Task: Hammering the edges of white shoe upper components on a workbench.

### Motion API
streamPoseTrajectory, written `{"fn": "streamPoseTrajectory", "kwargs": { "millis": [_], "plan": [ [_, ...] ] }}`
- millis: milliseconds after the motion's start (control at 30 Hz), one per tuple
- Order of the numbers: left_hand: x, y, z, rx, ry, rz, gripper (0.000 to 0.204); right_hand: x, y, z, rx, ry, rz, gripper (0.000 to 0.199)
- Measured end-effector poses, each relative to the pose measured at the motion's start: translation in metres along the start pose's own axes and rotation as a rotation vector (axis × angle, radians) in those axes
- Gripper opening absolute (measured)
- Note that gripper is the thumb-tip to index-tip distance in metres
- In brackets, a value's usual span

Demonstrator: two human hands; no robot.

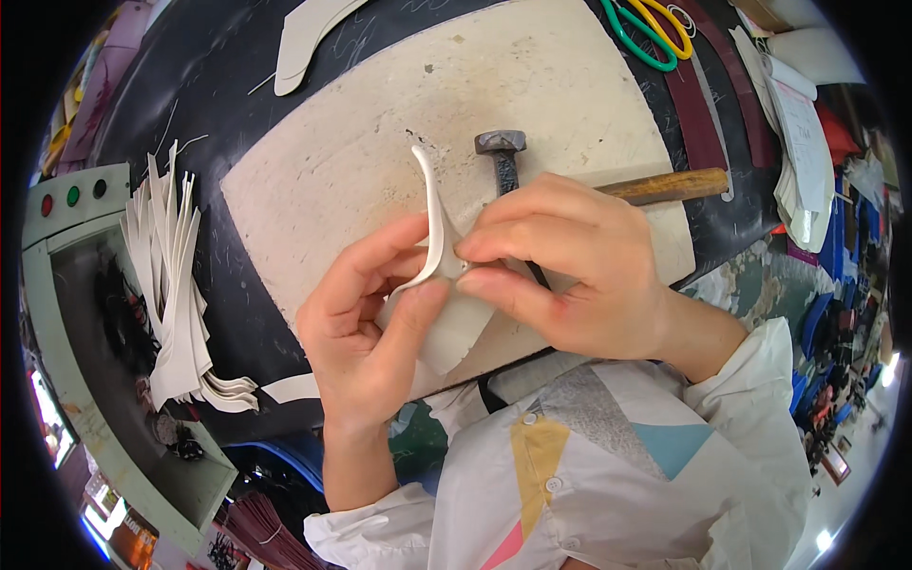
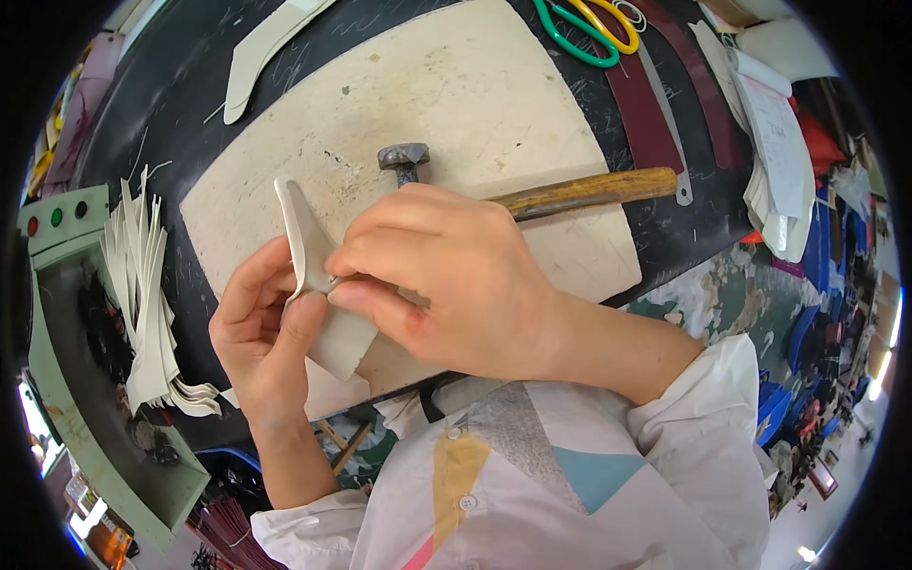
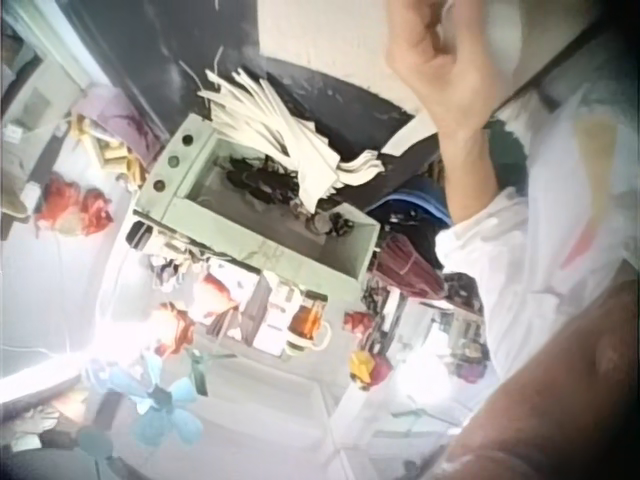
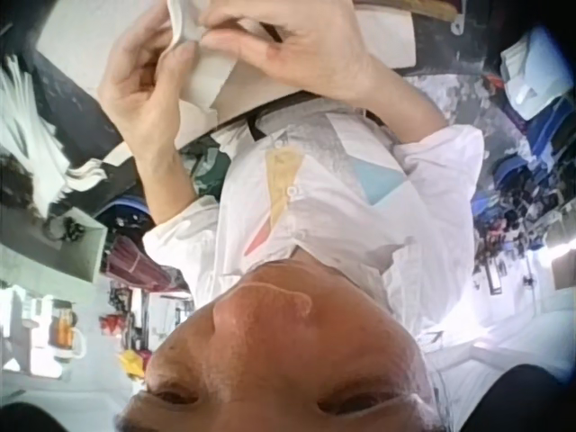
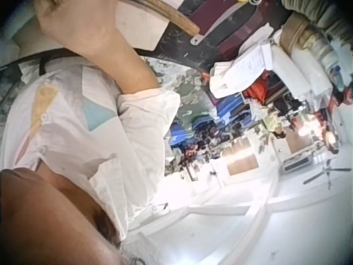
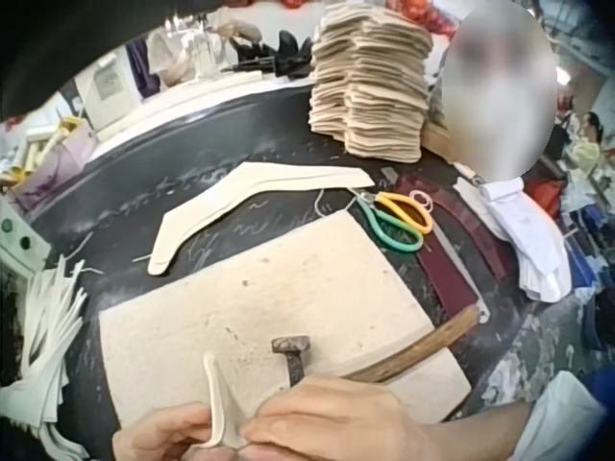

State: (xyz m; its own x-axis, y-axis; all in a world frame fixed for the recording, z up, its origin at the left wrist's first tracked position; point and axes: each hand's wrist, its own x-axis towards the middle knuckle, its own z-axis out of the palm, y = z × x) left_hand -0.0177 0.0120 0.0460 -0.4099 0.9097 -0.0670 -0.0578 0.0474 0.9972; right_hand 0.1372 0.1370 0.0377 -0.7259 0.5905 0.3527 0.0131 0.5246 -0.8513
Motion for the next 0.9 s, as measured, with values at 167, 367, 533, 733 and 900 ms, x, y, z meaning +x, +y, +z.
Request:
{"fn": "streamPoseTrajectory", "kwargs": {
  "millis": [167,367,533,733,900],
  "plan": [
    [-0.002,0.005,-0.002,0.038,-0.033,-0.033,0.036,0.002,0.003,-0.007,0.317,-0.04,0.238,0.005],
    [0.002,-0.001,-0.012,0.178,0.151,-0.167,0.025,-0.015,0.002,-0.076,0.189,-0.42,0.337,0.021],
    [0.008,-0.017,-0.018,0.496,0.1,-0.036,0.019,-0.029,0.007,-0.09,-0.46,-0.471,-0.191,0.047],
    [0.019,-0.025,-0.015,0.659,0.131,0.056,0.018,-0.016,0.045,-0.05,-0.706,-0.378,-0.155,0.048],
    [0.038,-0.031,0.0,0.7,0.079,0.057,0.018,0.013,0.039,-0.079,-0.528,-0.038,-0.003,0.045]
  ]
}}
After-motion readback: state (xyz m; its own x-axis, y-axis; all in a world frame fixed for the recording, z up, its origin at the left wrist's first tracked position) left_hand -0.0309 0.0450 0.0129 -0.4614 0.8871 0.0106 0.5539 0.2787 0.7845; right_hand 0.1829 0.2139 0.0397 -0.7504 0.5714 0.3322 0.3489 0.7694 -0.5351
